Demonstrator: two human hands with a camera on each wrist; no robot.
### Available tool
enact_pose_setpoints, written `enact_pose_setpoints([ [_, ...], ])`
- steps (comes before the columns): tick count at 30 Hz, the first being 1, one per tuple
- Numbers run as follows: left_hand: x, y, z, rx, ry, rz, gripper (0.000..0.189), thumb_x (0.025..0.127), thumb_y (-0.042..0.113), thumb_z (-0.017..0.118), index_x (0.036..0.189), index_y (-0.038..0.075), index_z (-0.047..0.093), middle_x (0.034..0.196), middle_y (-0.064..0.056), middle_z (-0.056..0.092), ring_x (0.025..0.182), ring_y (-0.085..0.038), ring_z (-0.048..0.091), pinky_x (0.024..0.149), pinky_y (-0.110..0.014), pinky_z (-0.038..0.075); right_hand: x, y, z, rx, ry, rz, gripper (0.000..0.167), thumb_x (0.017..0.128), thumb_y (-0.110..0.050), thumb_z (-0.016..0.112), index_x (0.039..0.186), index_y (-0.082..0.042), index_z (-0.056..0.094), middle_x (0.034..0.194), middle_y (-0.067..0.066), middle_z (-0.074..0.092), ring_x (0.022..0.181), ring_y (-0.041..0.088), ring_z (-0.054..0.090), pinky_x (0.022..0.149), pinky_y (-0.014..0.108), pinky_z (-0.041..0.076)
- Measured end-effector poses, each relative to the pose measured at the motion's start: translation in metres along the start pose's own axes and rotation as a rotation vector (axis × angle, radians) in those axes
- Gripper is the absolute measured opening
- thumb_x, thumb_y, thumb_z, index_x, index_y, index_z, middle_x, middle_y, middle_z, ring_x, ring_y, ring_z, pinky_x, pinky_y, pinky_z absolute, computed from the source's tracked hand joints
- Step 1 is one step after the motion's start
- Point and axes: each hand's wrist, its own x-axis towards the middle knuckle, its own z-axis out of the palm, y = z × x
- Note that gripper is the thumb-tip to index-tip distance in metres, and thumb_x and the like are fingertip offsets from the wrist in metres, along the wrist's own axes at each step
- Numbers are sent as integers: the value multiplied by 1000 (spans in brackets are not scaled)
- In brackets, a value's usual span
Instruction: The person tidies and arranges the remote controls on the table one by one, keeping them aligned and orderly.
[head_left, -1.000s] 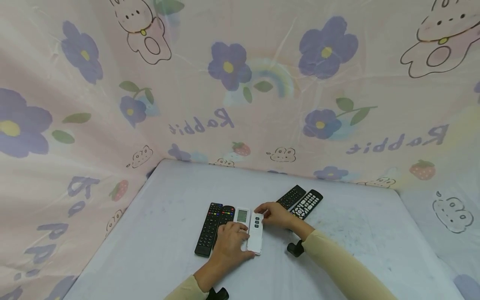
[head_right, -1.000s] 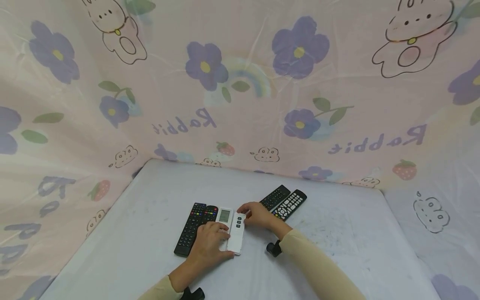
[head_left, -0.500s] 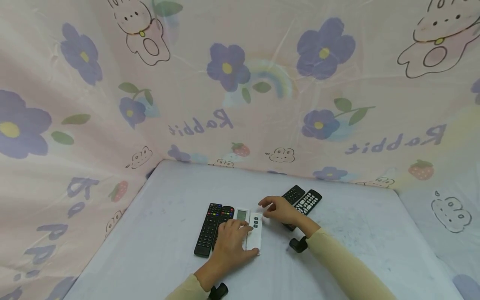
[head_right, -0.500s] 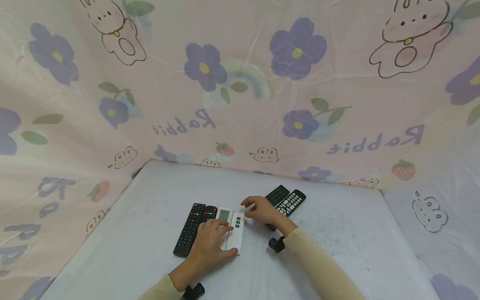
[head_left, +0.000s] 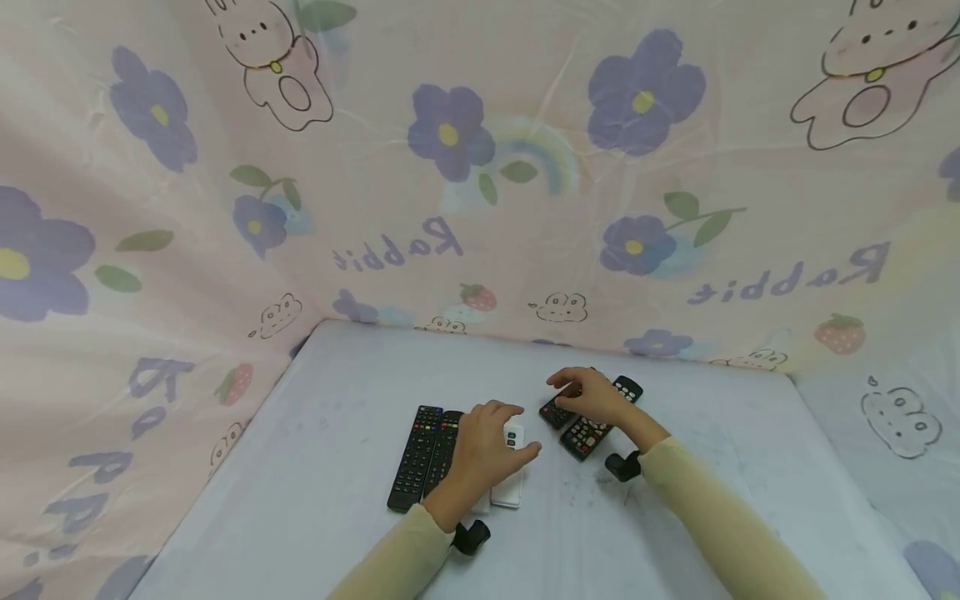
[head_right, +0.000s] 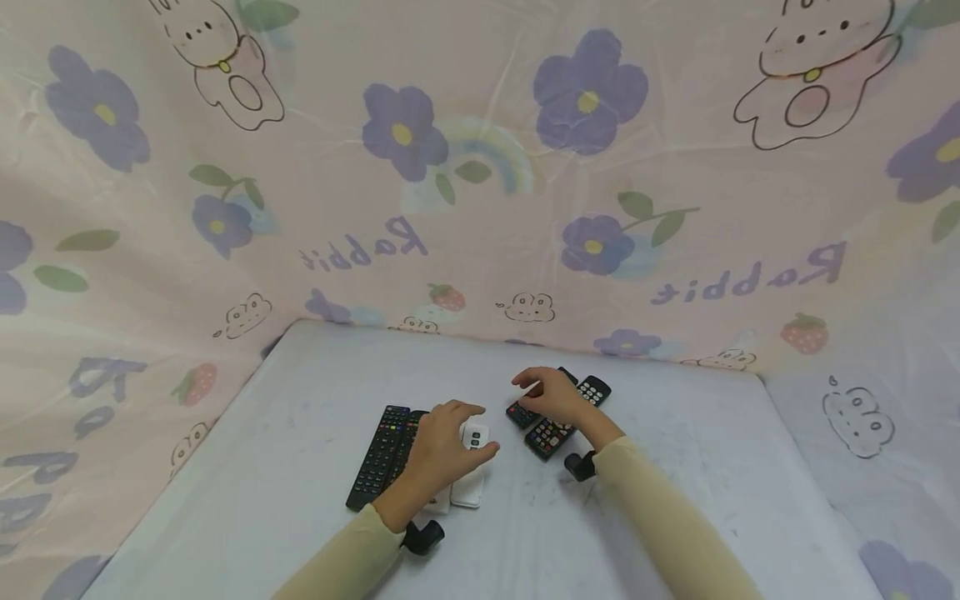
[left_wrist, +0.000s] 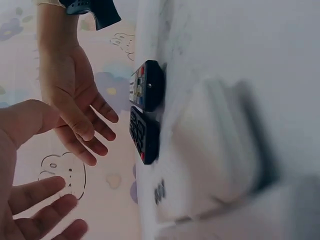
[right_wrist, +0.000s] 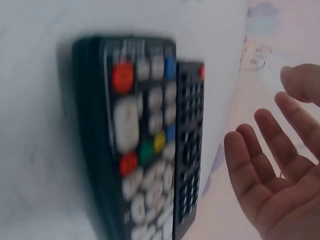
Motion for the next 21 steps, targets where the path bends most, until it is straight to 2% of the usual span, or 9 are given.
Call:
enact_pose_setpoints([
  [5,27,9,12,-21,-72,-63,49,74,51,76,113,22,70,110,1,69,99,-20,64,78,-40,47,6,17,-16,-50,16,-10,36,89,-8,65,123,-1,60,123,22,61,102,34,64,80,43,55],
  [9,43,12,25,-118,-143,-145,49,76,48,77,115,20,70,111,1,69,102,-20,63,83,-41,45,11,30,-27,-77,1,-26,38,87,-6,67,124,0,60,124,23,60,106,39,62,84,48,53],
  [14,56,10,41,-260,-205,-259,49,76,47,77,117,21,69,113,2,67,103,-20,63,85,-38,50,15,48,-40,-129,-17,-57,42,83,-2,68,124,2,60,125,23,59,110,43,59,88,53,51],
  [17,61,8,51,-288,-229,-294,51,76,49,77,119,23,67,115,1,66,103,-21,62,82,-37,52,18,58,-45,-173,-25,-55,43,82,-2,69,124,1,61,126,22,59,115,44,56,94,56,47],
  [21,67,6,59,-278,-244,-303,54,73,50,79,120,26,66,116,1,66,103,-21,62,84,-38,51,20,65,-47,-204,-47,-36,44,82,-4,70,125,0,61,128,23,58,118,46,53,96,59,45],
])
